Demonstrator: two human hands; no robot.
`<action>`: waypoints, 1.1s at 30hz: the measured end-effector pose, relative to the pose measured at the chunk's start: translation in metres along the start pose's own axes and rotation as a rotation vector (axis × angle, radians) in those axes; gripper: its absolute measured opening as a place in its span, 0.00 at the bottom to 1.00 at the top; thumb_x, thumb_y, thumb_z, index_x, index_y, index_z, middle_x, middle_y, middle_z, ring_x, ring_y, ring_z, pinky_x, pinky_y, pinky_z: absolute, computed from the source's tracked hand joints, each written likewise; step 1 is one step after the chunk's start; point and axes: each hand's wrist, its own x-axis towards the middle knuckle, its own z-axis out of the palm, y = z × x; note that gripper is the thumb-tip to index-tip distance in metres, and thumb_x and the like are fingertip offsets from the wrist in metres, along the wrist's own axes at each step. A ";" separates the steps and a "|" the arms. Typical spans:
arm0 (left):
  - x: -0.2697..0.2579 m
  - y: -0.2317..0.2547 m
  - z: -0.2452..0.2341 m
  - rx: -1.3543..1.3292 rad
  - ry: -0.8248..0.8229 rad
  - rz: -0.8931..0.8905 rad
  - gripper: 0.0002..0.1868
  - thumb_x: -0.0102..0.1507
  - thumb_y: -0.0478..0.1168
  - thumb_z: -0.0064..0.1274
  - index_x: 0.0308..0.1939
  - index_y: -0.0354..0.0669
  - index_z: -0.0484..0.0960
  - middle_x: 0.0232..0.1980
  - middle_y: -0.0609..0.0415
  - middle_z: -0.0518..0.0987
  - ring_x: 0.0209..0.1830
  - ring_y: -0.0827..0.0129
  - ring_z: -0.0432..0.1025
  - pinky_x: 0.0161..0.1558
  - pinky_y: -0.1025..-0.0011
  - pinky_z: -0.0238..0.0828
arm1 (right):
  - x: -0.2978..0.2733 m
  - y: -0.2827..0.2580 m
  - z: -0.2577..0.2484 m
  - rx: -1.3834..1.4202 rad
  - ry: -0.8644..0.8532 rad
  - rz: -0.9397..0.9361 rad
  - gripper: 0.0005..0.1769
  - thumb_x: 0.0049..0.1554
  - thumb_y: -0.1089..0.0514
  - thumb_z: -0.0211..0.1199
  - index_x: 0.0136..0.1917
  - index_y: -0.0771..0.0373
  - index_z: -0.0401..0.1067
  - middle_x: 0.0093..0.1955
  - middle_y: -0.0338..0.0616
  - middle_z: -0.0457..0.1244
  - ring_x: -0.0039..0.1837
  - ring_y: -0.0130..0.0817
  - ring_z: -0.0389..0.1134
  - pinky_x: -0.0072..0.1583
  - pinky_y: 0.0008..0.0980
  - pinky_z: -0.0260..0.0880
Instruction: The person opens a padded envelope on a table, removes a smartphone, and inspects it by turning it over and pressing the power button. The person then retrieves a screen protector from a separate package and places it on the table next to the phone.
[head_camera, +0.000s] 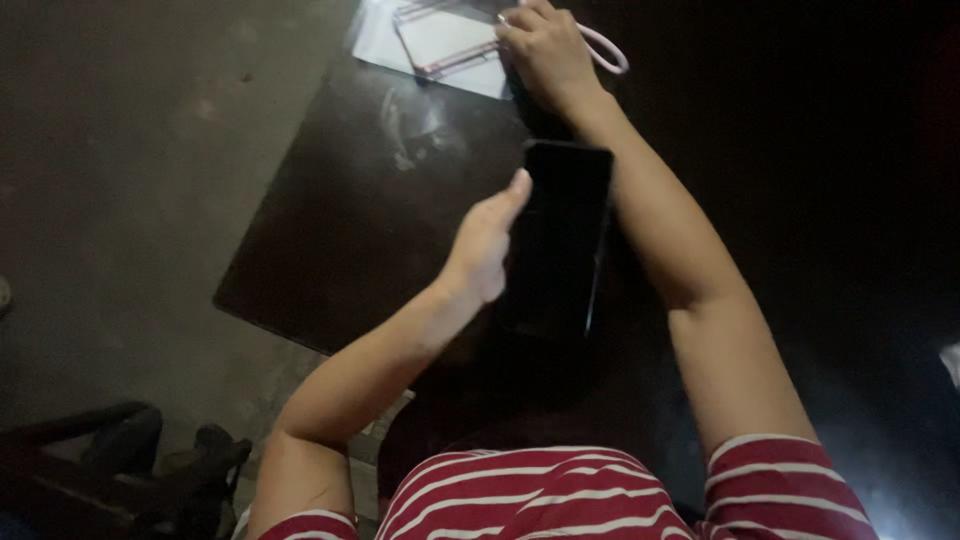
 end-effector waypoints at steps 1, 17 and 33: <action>0.000 -0.001 0.001 0.019 -0.003 -0.009 0.23 0.71 0.52 0.48 0.52 0.34 0.83 0.50 0.49 0.84 0.48 0.66 0.77 0.53 0.68 0.74 | 0.003 0.004 0.005 -0.005 -0.042 -0.004 0.05 0.59 0.63 0.65 0.50 0.59 0.79 0.54 0.39 0.70 0.59 0.41 0.70 0.55 0.39 0.67; -0.009 -0.011 0.012 0.128 -0.066 -0.146 0.27 0.71 0.53 0.50 0.57 0.29 0.80 0.57 0.46 0.81 0.56 0.64 0.74 0.59 0.66 0.71 | -0.133 -0.068 -0.187 -0.123 -0.294 0.264 0.09 0.56 0.70 0.67 0.51 0.62 0.79 0.49 0.42 0.69 0.56 0.37 0.69 0.53 0.36 0.65; -0.029 -0.064 0.027 0.374 0.021 -0.407 0.39 0.69 0.62 0.36 0.75 0.36 0.59 0.76 0.44 0.63 0.77 0.54 0.57 0.74 0.51 0.52 | -0.218 -0.143 -0.261 -0.150 -0.267 0.446 0.04 0.60 0.66 0.71 0.49 0.64 0.78 0.46 0.41 0.67 0.51 0.38 0.67 0.53 0.36 0.68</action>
